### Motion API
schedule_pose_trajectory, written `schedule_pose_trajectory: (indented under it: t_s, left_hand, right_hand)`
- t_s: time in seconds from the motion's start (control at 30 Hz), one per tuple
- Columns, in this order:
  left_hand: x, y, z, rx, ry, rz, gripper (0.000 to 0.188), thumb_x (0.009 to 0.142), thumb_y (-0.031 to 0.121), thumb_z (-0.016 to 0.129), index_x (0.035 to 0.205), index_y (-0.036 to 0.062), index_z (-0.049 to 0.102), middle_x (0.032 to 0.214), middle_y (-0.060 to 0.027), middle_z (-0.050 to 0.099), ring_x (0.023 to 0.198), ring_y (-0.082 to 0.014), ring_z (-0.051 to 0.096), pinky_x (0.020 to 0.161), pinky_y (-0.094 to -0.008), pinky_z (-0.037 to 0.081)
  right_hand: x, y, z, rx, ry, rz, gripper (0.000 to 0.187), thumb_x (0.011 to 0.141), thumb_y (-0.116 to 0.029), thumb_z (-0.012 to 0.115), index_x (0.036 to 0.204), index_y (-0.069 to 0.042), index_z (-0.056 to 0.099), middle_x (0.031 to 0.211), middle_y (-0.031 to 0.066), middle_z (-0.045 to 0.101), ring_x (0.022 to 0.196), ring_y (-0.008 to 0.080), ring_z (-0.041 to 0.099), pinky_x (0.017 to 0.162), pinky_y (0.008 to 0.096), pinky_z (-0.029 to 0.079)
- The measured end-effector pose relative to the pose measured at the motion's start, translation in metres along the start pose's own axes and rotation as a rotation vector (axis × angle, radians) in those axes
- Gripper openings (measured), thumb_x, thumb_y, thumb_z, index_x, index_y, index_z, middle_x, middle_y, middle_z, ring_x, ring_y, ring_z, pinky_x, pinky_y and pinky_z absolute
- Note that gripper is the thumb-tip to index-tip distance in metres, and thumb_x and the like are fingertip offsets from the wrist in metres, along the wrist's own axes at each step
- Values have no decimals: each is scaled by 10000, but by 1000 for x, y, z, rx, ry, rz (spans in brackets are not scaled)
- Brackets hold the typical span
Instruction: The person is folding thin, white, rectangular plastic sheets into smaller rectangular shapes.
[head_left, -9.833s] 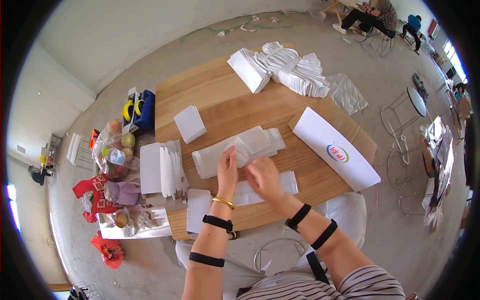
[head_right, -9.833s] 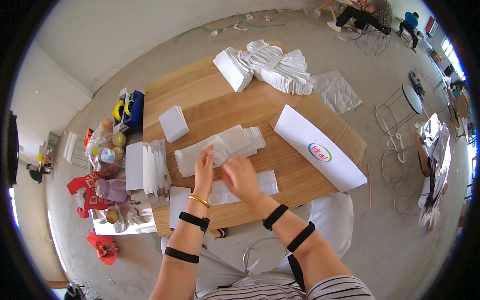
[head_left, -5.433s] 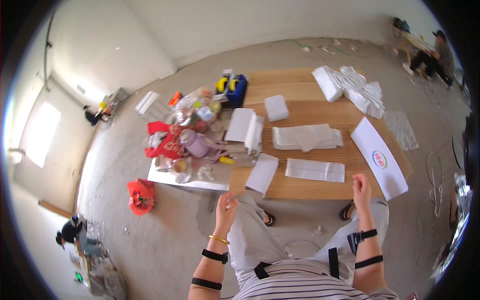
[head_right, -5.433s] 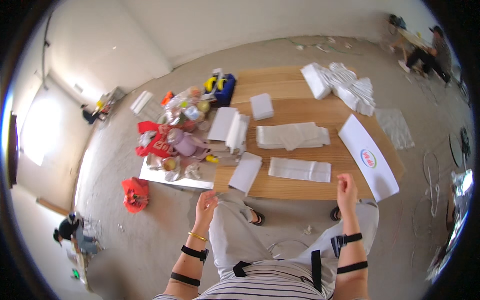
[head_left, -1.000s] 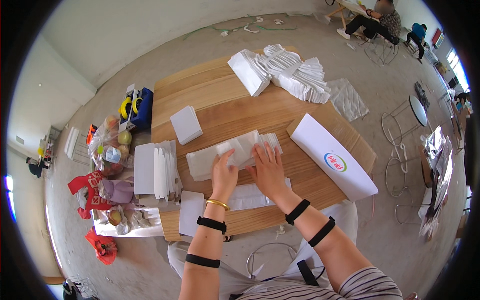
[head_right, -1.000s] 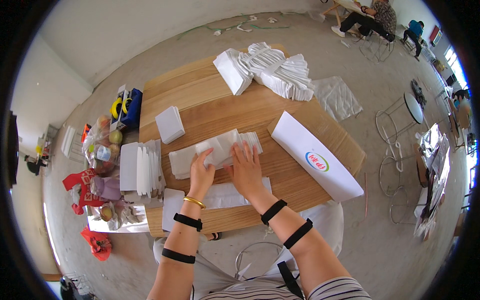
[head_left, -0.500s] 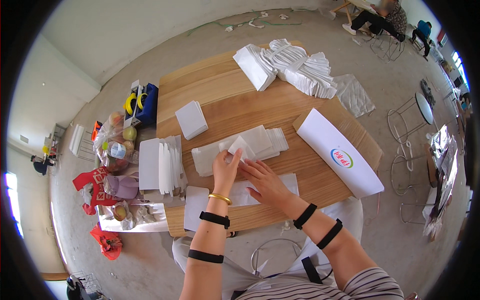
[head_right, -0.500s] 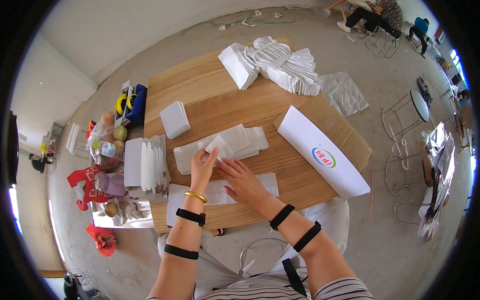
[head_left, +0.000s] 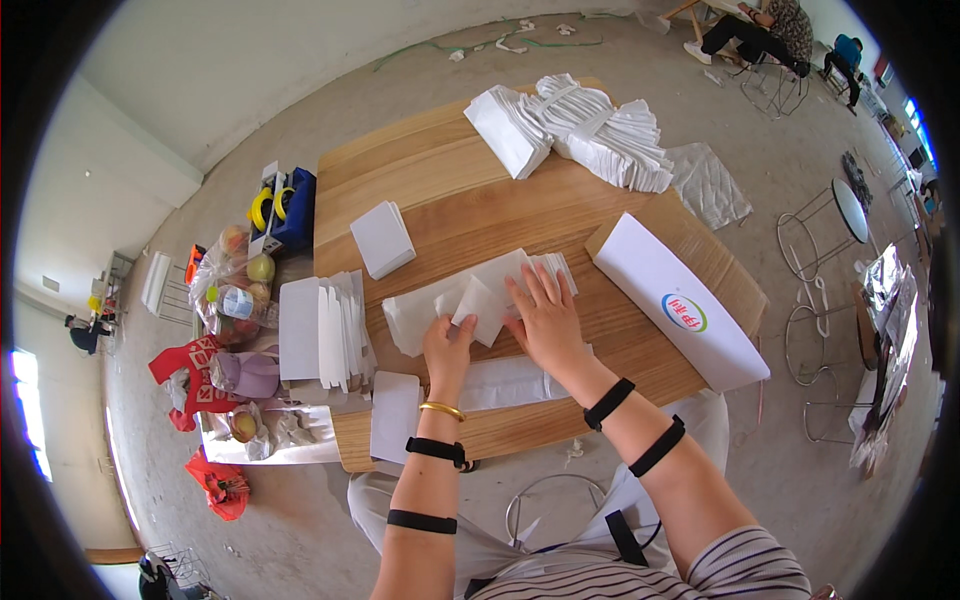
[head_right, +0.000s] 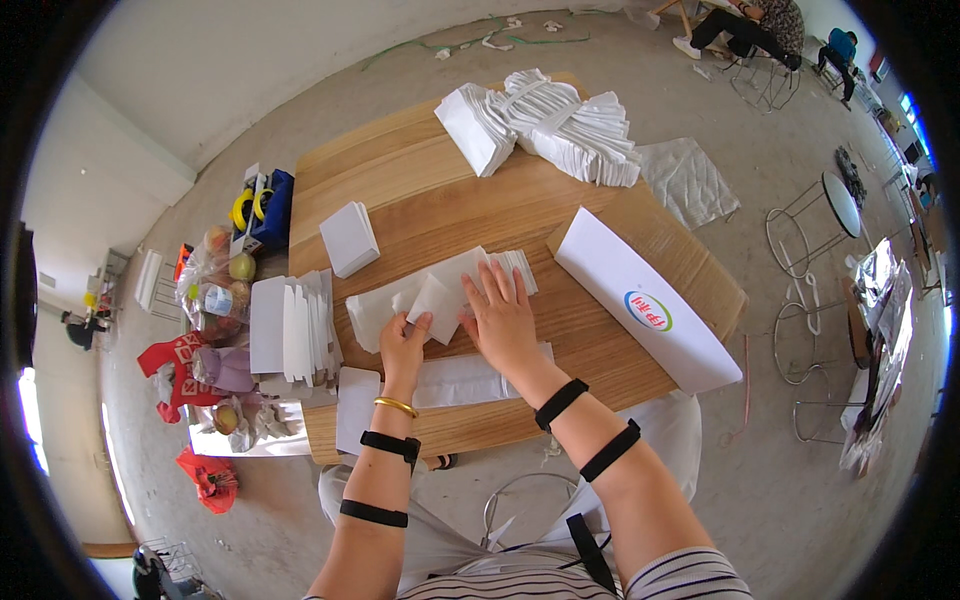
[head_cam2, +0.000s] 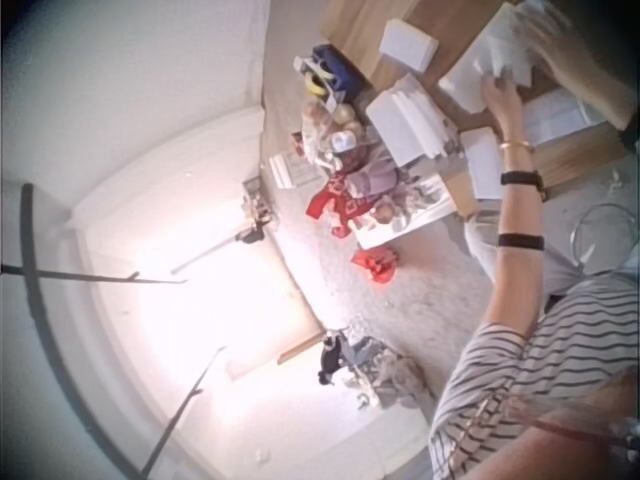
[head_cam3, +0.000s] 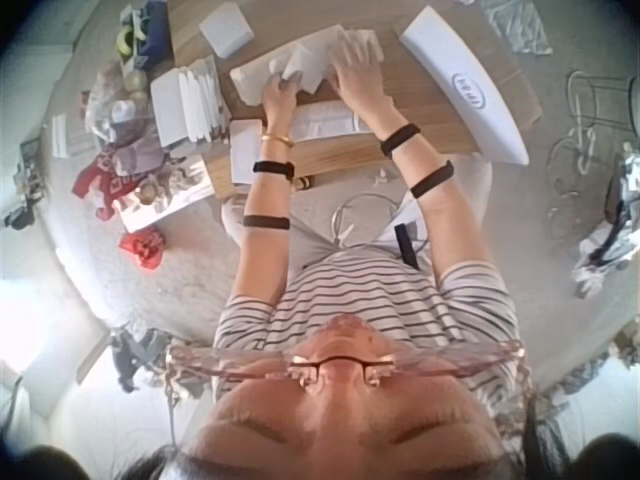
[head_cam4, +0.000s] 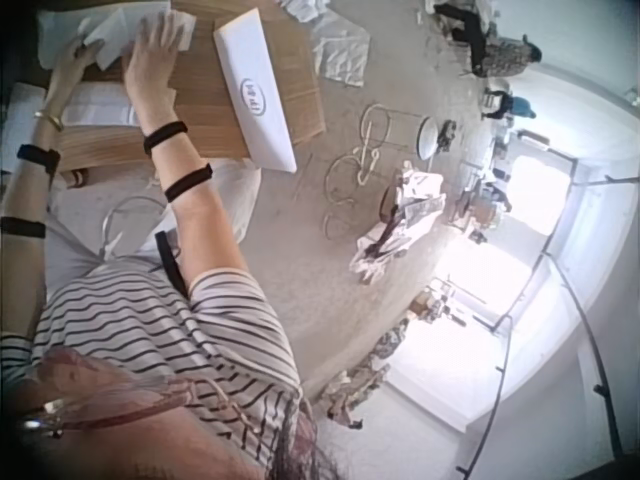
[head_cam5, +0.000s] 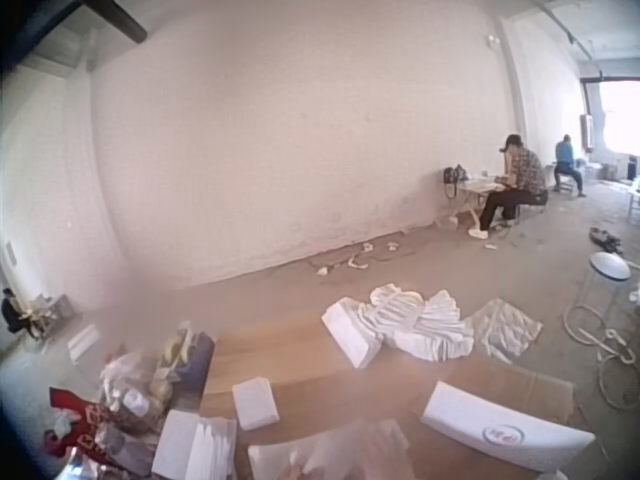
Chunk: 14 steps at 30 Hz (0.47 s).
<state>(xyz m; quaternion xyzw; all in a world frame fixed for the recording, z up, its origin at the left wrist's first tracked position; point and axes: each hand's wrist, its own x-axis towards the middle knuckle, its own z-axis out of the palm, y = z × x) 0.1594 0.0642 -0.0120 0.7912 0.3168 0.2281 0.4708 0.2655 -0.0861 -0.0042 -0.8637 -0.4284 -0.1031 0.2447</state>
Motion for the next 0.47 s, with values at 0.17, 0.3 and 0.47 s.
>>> schedule_pose_trajectory:
  t_s: [0.17, 0.3, 0.47]
  left_hand:
    - [-5, -13, -2, 29, 11, -5, 341, 887, 276, 744, 799, -16, 591, 694, 4, 531, 686, -98, 434, 621, -297, 392]
    - [-7, -8, 3, -54, 49, -26, 417, 844, 306, 776, 728, -3, 521, 648, -55, 476, 642, -163, 405, 600, -333, 382]
    - [-8, -3, 3, -70, 32, -57, 319, 856, 291, 782, 878, 1, 649, 779, -22, 626, 759, -110, 499, 713, -276, 430]
  right_hand:
    - [-13, -5, 5, 14, -38, 26, 544, 928, -303, 612, 1381, -19, 510, 1472, 156, 451, 1425, 322, 330, 1193, 518, 195]
    - [-15, -5, 8, -31, -53, 6, 542, 933, -290, 602, 1378, 6, 506, 1467, 141, 459, 1428, 314, 324, 1201, 525, 176]
    - [-14, -5, 3, -64, -109, 9, 546, 936, -271, 597, 1390, 14, 492, 1485, 132, 446, 1445, 304, 297, 1205, 523, 169]
